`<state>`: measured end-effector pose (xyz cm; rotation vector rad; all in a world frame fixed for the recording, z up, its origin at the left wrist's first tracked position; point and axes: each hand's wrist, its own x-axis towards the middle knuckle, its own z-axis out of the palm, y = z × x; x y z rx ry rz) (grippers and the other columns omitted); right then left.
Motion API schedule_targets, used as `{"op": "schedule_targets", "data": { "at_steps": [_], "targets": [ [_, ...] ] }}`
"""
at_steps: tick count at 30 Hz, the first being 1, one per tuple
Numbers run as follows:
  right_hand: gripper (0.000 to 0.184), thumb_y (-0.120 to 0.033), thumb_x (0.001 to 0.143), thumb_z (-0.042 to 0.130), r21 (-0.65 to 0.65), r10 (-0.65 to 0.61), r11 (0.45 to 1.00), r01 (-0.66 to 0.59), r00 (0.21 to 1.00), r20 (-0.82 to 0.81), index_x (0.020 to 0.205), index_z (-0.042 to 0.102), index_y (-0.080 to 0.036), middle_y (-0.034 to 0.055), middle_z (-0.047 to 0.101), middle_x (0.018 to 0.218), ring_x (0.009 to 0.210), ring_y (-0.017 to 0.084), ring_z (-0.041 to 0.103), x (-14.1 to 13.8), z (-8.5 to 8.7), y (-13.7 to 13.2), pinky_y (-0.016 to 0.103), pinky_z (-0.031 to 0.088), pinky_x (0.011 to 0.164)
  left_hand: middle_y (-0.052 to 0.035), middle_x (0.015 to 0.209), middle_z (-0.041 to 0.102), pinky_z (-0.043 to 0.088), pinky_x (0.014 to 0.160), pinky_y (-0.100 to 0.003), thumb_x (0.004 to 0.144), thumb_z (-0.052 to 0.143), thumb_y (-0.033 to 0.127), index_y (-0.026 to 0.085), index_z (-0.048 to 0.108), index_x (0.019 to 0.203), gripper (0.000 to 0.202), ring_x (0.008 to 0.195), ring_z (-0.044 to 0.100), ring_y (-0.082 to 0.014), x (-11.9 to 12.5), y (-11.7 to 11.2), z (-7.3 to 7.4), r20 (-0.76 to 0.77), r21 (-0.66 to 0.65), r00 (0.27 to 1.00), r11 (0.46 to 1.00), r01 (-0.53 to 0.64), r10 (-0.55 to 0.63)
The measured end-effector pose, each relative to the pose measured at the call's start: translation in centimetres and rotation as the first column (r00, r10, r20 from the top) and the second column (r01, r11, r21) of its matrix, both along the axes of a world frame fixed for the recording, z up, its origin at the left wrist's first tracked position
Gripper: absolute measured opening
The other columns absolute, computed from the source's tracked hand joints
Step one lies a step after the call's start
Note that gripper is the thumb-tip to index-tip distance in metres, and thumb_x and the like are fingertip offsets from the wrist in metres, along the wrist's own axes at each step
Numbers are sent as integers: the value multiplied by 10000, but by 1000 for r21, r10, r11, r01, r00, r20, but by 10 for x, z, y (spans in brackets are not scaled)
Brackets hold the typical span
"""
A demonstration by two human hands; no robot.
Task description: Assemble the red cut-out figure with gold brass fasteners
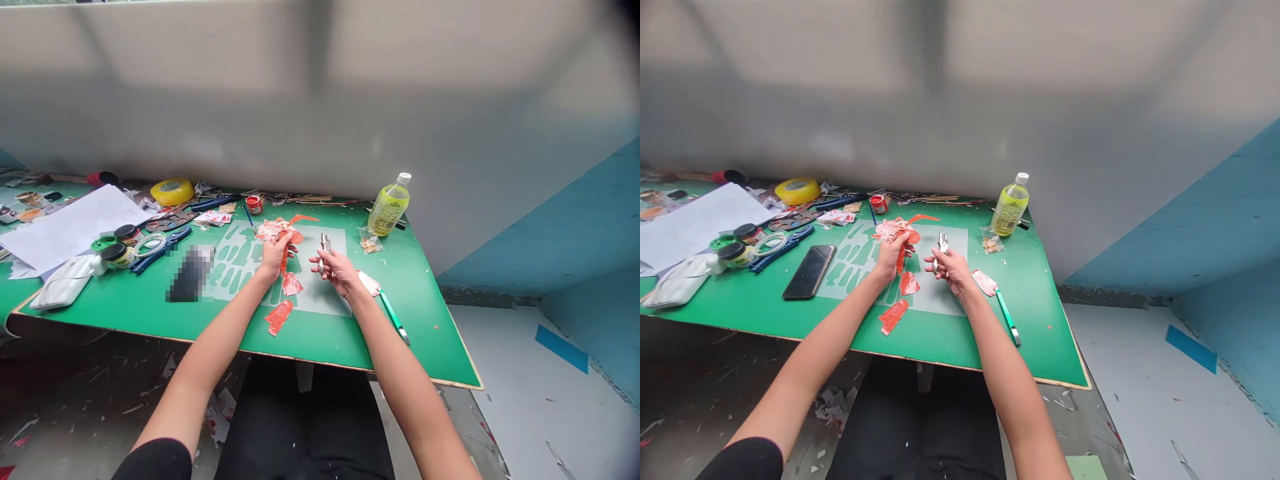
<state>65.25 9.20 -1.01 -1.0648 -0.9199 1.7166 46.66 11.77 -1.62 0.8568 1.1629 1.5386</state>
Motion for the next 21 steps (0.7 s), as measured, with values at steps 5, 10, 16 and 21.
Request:
{"op": "schedule_targets", "data": {
  "at_steps": [5, 10, 16, 21],
  "targets": [
    [496, -564, 696, 915, 179, -176, 971, 160, 982, 73, 911, 648, -205, -42, 626, 659, 552, 97, 571, -2, -5, 0, 229, 450, 521, -51, 789, 720, 473, 494, -248, 742, 850, 436, 146, 703, 856, 344, 605, 676, -150, 0, 0, -1, 3, 34, 1000, 999, 1, -1],
    [612, -693, 675, 870, 228, -111, 970, 82, 987, 119, 977, 603, -232, -6, 699, 745, 628, 147, 648, -9, -9, -2, 256, 511, 556, -37, 653, 679, 470, 501, -247, 793, 842, 480, 163, 673, 757, 361, 565, 635, -144, -1, 2, -6, -73, 97, 997, 995, -10, 18],
    [682, -872, 863, 534, 176, 32, 979, -104, 930, 367, 838, 648, -199, -24, 550, 522, 397, 107, 419, -9, -10, -3, 256, 305, 393, -41, 623, 674, 467, 499, -262, 813, 842, 484, 167, 693, 720, 363, 530, 595, -136, 2, -2, -2, -102, 162, 995, 987, 11, 6],
    [804, -857, 963, 281, 190, 6, 973, -132, 837, 547, 726, 673, -195, 23, 577, 550, 458, 133, 486, -9, -13, -5, 278, 378, 485, -39, 602, 661, 486, 526, -276, 810, 845, 448, 177, 663, 632, 372, 522, 571, -133, 4, -7, 3, -136, 185, 991, 983, 23, 2]
  ]
}}
